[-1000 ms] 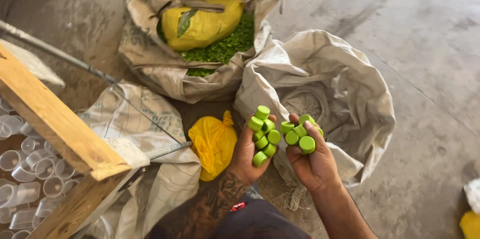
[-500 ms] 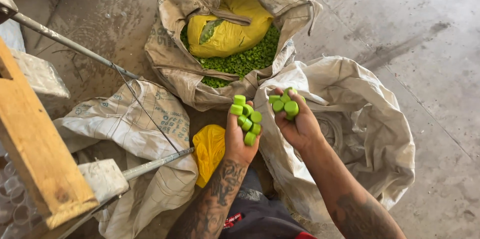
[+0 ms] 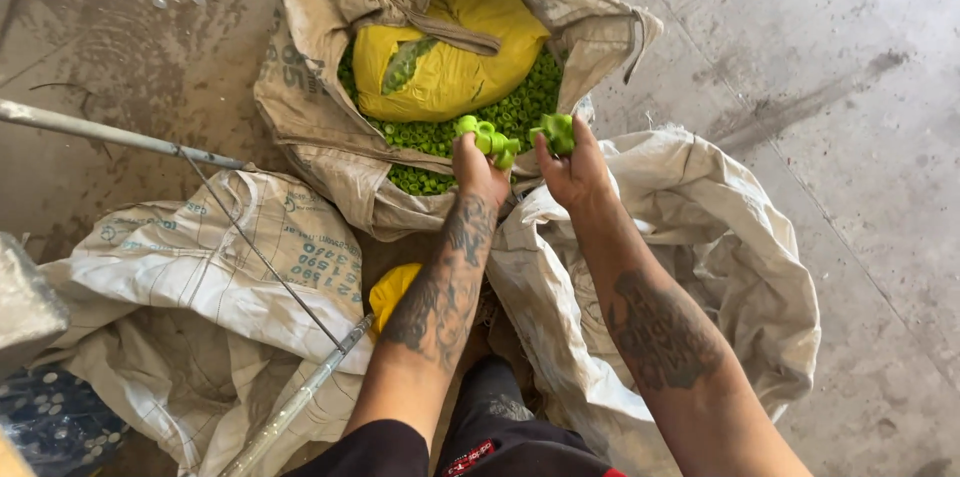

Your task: The person sorts plastic bottle caps by color on a wooden table, separating white, green, blue, and clear caps. They gather each color by hand and place them into corresponding large sacks on the floor.

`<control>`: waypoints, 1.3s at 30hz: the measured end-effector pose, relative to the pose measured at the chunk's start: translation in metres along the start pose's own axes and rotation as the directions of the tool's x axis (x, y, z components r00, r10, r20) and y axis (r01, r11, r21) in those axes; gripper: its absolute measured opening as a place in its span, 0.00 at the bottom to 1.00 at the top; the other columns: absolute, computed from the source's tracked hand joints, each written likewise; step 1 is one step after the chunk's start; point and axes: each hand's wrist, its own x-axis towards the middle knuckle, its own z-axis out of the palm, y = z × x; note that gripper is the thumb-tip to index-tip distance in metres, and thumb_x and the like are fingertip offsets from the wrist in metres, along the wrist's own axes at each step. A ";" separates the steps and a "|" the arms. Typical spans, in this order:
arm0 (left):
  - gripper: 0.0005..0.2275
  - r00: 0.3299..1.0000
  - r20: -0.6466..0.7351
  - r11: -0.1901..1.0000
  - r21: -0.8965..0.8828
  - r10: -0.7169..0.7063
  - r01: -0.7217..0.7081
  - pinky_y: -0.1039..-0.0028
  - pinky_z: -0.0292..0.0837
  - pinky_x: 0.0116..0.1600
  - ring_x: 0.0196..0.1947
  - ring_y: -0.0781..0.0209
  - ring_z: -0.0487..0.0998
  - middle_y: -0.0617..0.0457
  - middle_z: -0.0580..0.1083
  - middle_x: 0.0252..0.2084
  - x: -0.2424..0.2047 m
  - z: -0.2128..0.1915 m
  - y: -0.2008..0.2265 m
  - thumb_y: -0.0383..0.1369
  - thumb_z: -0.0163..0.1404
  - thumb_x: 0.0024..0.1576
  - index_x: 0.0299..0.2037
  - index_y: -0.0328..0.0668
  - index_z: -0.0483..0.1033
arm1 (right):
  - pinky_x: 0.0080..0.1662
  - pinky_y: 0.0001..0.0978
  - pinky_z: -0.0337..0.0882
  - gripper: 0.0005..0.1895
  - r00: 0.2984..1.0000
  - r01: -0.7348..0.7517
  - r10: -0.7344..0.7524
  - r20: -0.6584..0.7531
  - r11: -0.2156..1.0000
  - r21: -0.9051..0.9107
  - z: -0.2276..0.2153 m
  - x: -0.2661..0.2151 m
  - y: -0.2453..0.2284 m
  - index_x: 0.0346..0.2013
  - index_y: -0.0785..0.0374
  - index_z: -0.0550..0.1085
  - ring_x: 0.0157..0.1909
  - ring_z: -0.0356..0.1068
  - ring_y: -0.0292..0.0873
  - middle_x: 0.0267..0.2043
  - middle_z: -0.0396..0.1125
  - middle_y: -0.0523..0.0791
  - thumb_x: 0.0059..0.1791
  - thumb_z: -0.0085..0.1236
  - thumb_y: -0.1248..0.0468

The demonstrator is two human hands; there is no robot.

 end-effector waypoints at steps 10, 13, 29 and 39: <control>0.33 0.995 -0.043 0.967 0.236 -0.089 0.096 0.28 0.71 0.57 0.72 0.29 0.56 0.33 0.45 0.76 0.077 0.013 0.013 0.33 0.50 0.61 0.75 0.46 0.47 | 0.74 0.63 0.45 0.46 0.995 -0.036 0.052 0.080 0.983 -0.180 0.025 0.043 0.003 0.78 0.61 0.31 0.79 0.20 0.67 0.80 0.17 0.58 0.57 0.40 0.44; 0.19 0.984 -0.116 0.893 0.444 0.133 -0.068 0.65 0.86 0.31 0.31 0.56 0.84 0.50 0.70 0.44 0.087 0.012 0.007 0.35 0.65 0.51 0.47 0.46 0.68 | 0.74 0.58 0.45 0.49 0.983 -0.029 0.076 0.165 0.962 -0.270 0.036 0.033 -0.003 0.78 0.61 0.32 0.80 0.20 0.65 0.80 0.16 0.60 0.56 0.43 0.41; 0.15 0.962 0.271 0.665 0.714 0.026 -0.219 0.75 0.77 0.40 0.37 0.65 0.78 0.48 0.75 0.47 -0.045 -0.009 0.043 0.37 0.48 0.64 0.59 0.41 0.71 | 0.24 0.23 0.79 0.07 0.782 0.457 -0.486 0.390 0.022 -0.889 0.053 0.050 -0.002 0.37 0.46 0.84 0.20 0.74 0.32 0.20 0.75 0.39 0.44 0.68 0.59; 0.17 0.976 -0.028 0.535 0.833 -0.216 0.142 0.77 0.79 0.41 0.39 0.69 0.79 0.56 0.76 0.48 -0.067 -0.302 -0.046 0.42 0.51 0.61 0.58 0.47 0.73 | 0.47 0.48 0.77 0.07 0.680 0.391 -0.323 0.658 -0.599 -0.699 0.077 0.049 -0.018 0.34 0.44 0.83 0.44 0.77 0.53 0.35 0.73 0.43 0.49 0.63 0.49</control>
